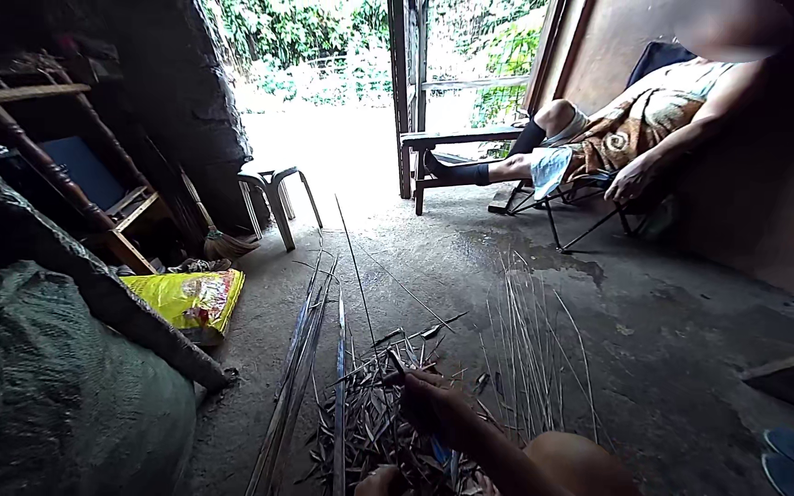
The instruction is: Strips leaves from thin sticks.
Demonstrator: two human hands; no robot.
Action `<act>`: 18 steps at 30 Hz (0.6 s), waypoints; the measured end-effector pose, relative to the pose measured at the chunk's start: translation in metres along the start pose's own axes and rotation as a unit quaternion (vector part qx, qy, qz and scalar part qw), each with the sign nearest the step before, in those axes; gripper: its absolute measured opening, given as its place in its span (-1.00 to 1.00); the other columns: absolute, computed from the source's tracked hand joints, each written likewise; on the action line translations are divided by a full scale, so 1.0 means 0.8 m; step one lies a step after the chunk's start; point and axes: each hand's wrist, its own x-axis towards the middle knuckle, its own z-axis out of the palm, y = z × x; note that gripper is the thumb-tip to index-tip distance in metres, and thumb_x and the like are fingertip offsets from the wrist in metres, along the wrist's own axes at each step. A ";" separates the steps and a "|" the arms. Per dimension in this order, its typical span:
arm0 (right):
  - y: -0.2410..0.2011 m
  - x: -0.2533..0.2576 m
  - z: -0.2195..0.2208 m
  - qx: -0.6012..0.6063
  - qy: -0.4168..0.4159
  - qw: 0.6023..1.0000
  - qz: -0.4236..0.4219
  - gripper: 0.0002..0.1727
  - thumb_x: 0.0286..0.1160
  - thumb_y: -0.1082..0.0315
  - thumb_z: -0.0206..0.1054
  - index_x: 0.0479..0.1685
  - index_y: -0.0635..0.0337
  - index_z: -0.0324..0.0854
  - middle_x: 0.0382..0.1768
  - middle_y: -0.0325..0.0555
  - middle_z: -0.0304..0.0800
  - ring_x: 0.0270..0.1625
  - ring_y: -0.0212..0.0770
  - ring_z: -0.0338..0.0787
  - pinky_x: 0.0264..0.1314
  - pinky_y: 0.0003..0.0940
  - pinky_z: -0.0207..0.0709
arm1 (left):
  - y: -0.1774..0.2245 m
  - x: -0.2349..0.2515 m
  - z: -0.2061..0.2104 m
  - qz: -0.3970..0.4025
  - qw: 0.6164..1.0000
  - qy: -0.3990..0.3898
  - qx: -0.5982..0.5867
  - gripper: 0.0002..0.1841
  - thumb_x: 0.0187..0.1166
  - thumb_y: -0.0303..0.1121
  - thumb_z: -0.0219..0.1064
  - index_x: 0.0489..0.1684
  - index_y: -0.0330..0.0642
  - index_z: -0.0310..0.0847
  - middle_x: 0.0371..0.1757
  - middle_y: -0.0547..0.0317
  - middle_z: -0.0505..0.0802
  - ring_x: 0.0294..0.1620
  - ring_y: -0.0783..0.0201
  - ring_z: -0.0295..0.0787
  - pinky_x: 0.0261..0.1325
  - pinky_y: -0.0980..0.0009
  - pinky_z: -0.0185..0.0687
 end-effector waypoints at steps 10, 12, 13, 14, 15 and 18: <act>0.006 -0.008 0.012 -0.170 0.123 0.975 -0.075 -0.85 0.57 0.35 0.29 -0.04 0.19 0.66 -0.64 -0.50 0.42 -0.67 -0.61 0.32 -0.58 -0.64 0.27 | 0.006 0.018 0.017 0.025 0.964 0.180 -0.196 -0.92 0.56 -0.53 0.35 -0.23 -0.35 0.76 -0.38 0.11 0.89 -0.42 0.32 0.88 -0.17 0.31 0.87; 0.004 -0.010 0.000 -0.235 0.085 0.968 -0.004 -0.73 0.56 0.31 0.32 0.13 0.23 0.70 -0.60 -0.44 0.45 -0.66 -0.58 0.31 -0.56 -0.61 0.26 | 0.009 0.022 0.006 0.072 0.943 0.247 -0.211 -0.93 0.53 -0.53 0.38 -0.22 -0.35 0.76 -0.39 0.18 0.88 -0.43 0.41 0.85 -0.21 0.40 0.84; 0.005 -0.014 -0.002 -0.255 0.049 0.965 0.040 -0.69 0.55 0.29 0.35 0.18 0.22 0.70 -0.57 -0.40 0.51 -0.64 -0.56 0.35 -0.55 -0.59 0.29 | 0.007 0.023 0.000 0.092 0.932 0.273 -0.219 -0.94 0.52 -0.55 0.39 -0.21 -0.36 0.76 -0.38 0.18 0.88 -0.42 0.44 0.84 -0.21 0.44 0.84; 0.006 -0.017 0.000 -0.279 0.010 0.958 0.070 -0.63 0.54 0.26 0.37 0.26 0.21 0.69 -0.49 -0.33 0.59 -0.58 -0.53 0.40 -0.48 -0.54 0.35 | 0.007 0.024 -0.006 0.107 0.922 0.292 -0.231 -0.94 0.51 -0.58 0.38 -0.21 -0.38 0.75 -0.36 0.17 0.88 -0.40 0.45 0.85 -0.20 0.46 0.85; 0.006 -0.018 0.001 -0.303 -0.018 0.949 0.082 -0.56 0.51 0.28 0.37 0.38 0.19 0.66 -0.36 -0.22 0.66 -0.48 -0.47 0.46 -0.34 -0.45 0.42 | 0.008 0.024 -0.013 0.113 0.914 0.305 -0.240 -0.94 0.51 -0.61 0.38 -0.20 -0.40 0.74 -0.34 0.16 0.89 -0.39 0.44 0.87 -0.20 0.47 0.86; 0.022 -0.016 0.004 -0.344 0.009 0.938 0.041 -0.59 0.48 0.29 0.39 0.31 0.18 0.70 -0.45 -0.27 0.62 -0.47 -0.47 0.48 -0.29 -0.45 0.45 | 0.012 0.019 -0.017 0.118 0.909 0.300 -0.264 -0.93 0.48 -0.65 0.38 -0.22 -0.39 0.75 -0.31 0.15 0.90 -0.38 0.43 0.89 -0.17 0.47 0.88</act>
